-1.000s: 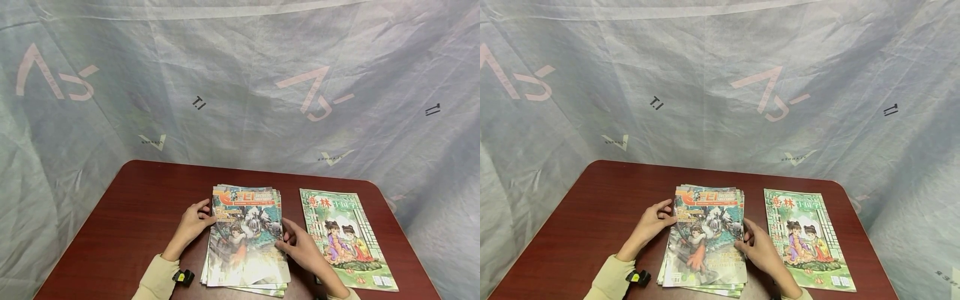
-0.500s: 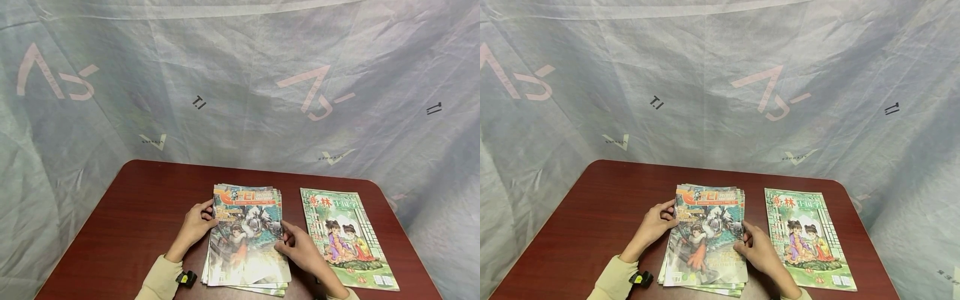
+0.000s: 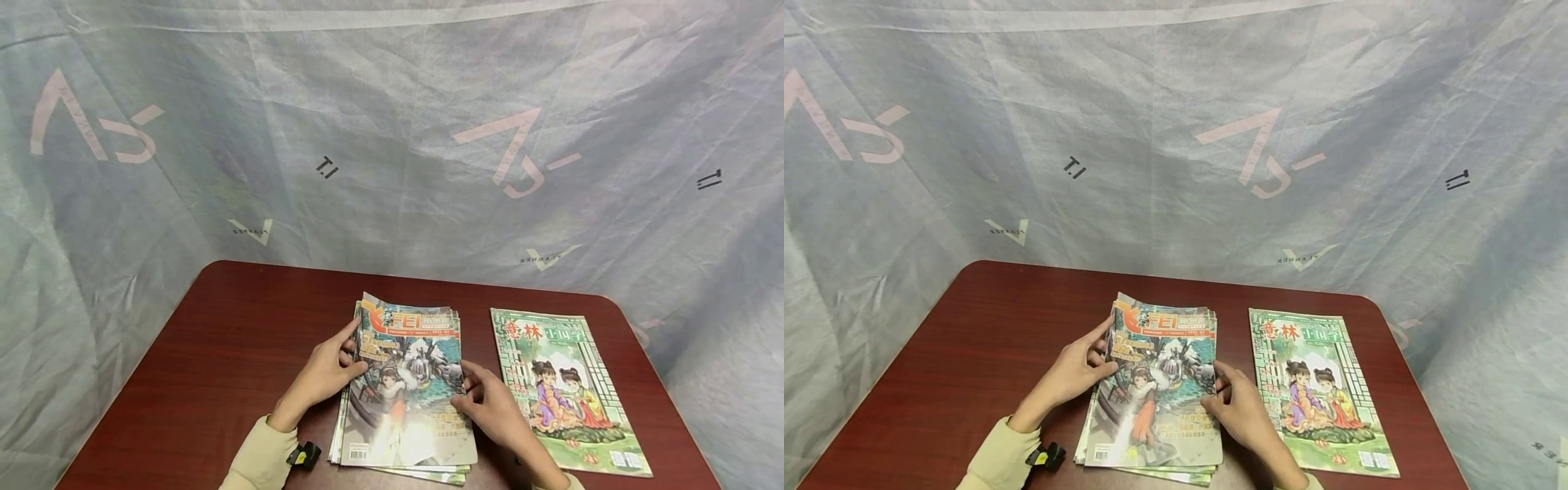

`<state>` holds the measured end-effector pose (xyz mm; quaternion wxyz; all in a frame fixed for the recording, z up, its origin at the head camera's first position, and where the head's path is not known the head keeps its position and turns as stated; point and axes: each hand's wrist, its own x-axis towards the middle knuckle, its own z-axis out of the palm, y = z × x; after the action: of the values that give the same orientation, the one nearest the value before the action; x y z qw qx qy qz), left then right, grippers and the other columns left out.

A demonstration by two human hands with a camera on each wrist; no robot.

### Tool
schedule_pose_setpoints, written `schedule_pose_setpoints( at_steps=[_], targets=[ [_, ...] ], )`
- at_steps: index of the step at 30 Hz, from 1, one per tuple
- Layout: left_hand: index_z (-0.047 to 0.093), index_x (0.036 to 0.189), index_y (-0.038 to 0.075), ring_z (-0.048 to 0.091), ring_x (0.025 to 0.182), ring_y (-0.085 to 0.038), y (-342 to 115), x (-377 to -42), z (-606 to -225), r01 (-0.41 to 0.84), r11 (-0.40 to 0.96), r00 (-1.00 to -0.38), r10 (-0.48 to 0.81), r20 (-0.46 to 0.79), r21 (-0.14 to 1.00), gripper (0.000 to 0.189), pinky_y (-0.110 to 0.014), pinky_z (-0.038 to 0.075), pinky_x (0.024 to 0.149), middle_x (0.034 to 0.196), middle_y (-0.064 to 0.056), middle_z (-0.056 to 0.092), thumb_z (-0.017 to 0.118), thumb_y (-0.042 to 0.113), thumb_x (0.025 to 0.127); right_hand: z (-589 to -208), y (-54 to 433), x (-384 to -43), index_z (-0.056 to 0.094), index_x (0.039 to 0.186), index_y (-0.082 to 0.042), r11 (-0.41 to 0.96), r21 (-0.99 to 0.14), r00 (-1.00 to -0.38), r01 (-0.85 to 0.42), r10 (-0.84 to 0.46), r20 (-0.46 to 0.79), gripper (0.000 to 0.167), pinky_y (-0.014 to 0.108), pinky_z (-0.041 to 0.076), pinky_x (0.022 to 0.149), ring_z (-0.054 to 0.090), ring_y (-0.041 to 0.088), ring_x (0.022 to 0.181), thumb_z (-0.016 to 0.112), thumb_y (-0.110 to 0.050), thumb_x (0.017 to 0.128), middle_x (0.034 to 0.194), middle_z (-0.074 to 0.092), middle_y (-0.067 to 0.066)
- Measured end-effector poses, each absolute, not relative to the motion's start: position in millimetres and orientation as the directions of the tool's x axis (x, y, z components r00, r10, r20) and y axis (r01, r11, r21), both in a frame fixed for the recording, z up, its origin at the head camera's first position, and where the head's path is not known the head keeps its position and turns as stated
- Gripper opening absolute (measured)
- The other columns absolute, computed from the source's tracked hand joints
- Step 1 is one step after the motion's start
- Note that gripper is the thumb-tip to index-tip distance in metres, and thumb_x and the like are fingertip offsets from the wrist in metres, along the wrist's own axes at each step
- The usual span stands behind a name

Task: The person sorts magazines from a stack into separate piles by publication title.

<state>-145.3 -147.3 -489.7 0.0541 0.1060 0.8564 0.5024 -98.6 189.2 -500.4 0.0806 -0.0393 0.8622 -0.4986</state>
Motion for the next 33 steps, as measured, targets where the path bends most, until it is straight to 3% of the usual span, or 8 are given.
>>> schedule_pose_setpoints(
  at_steps=[3, 9, 13, 21, 33],
  targets=[
    [0.035, 0.175, 0.007, 0.071, 0.087, -0.013, -150.4, -144.9, -486.8, 0.133, 0.456, -0.954, 0.301, -0.012, 0.88, 0.092, -0.034, 0.056, 0.078, 0.122, -0.017, 0.065, 0.083, 0.004, 0.097, -499.3, 187.5, -99.1, 0.055, 0.154, 0.013, 0.469, -0.883, -0.988, 0.028, -0.121, -0.095, 0.066, 0.024, 0.056, 0.066, 0.063, 0.011, 0.077, 0.082, 0.004, 0.095, 0.101, 0.064, 0.009],
    [0.012, 0.18, 0.012, 0.068, 0.085, -0.023, -158.2, -145.0, -483.0, 0.124, 0.332, -0.877, 0.477, -0.053, 0.935, 0.109, -0.032, 0.059, 0.062, 0.122, -0.023, 0.053, 0.075, -0.008, 0.093, -498.0, 187.0, -100.1, 0.059, 0.152, 0.01, 0.433, -0.901, -0.993, 0.033, -0.085, -0.077, 0.055, 0.024, 0.052, 0.063, 0.061, 0.01, 0.075, 0.075, 0.008, 0.1, 0.098, 0.065, 0.008],
    [0.003, 0.181, 0.015, 0.065, 0.086, -0.024, -159.1, -144.4, -482.3, 0.098, 0.314, -0.853, 0.515, -0.083, 0.945, 0.118, -0.034, 0.063, 0.06, 0.122, -0.024, 0.049, 0.076, -0.011, 0.091, -497.8, 189.2, -99.4, 0.056, 0.154, 0.012, 0.389, -0.921, -0.992, 0.02, -0.11, -0.068, 0.054, 0.024, 0.054, 0.061, 0.063, 0.009, 0.074, 0.072, 0.007, 0.102, 0.098, 0.066, 0.01],
    [0.0, 0.18, 0.013, 0.066, 0.084, -0.024, -159.1, -143.6, -484.2, 0.08, 0.295, -0.854, 0.513, -0.087, 0.952, 0.12, -0.035, 0.064, 0.059, 0.122, -0.025, 0.047, 0.073, -0.013, 0.089, -500.8, 197.0, -98.3, 0.042, 0.161, 0.014, 0.297, -0.955, -0.976, 0.004, -0.207, -0.068, 0.063, 0.033, 0.063, 0.059, 0.069, 0.011, 0.079, 0.064, 0.011, 0.102, 0.106, 0.07, 0.019],
    [-0.001, 0.18, 0.011, 0.068, 0.075, -0.021, -159.3, -142.4, -481.2, 0.0, 0.276, -0.863, 0.486, -0.14, 0.961, 0.12, -0.037, 0.063, 0.057, 0.13, -0.031, 0.049, 0.073, -0.015, 0.089, -503.5, 200.0, -94.8, 0.046, 0.161, 0.011, 0.241, -0.968, -0.975, -0.068, -0.22, 0.014, 0.064, 0.03, 0.062, 0.063, 0.076, 0.013, 0.084, 0.067, 0.012, 0.101, 0.111, 0.074, 0.026]
  ],
)
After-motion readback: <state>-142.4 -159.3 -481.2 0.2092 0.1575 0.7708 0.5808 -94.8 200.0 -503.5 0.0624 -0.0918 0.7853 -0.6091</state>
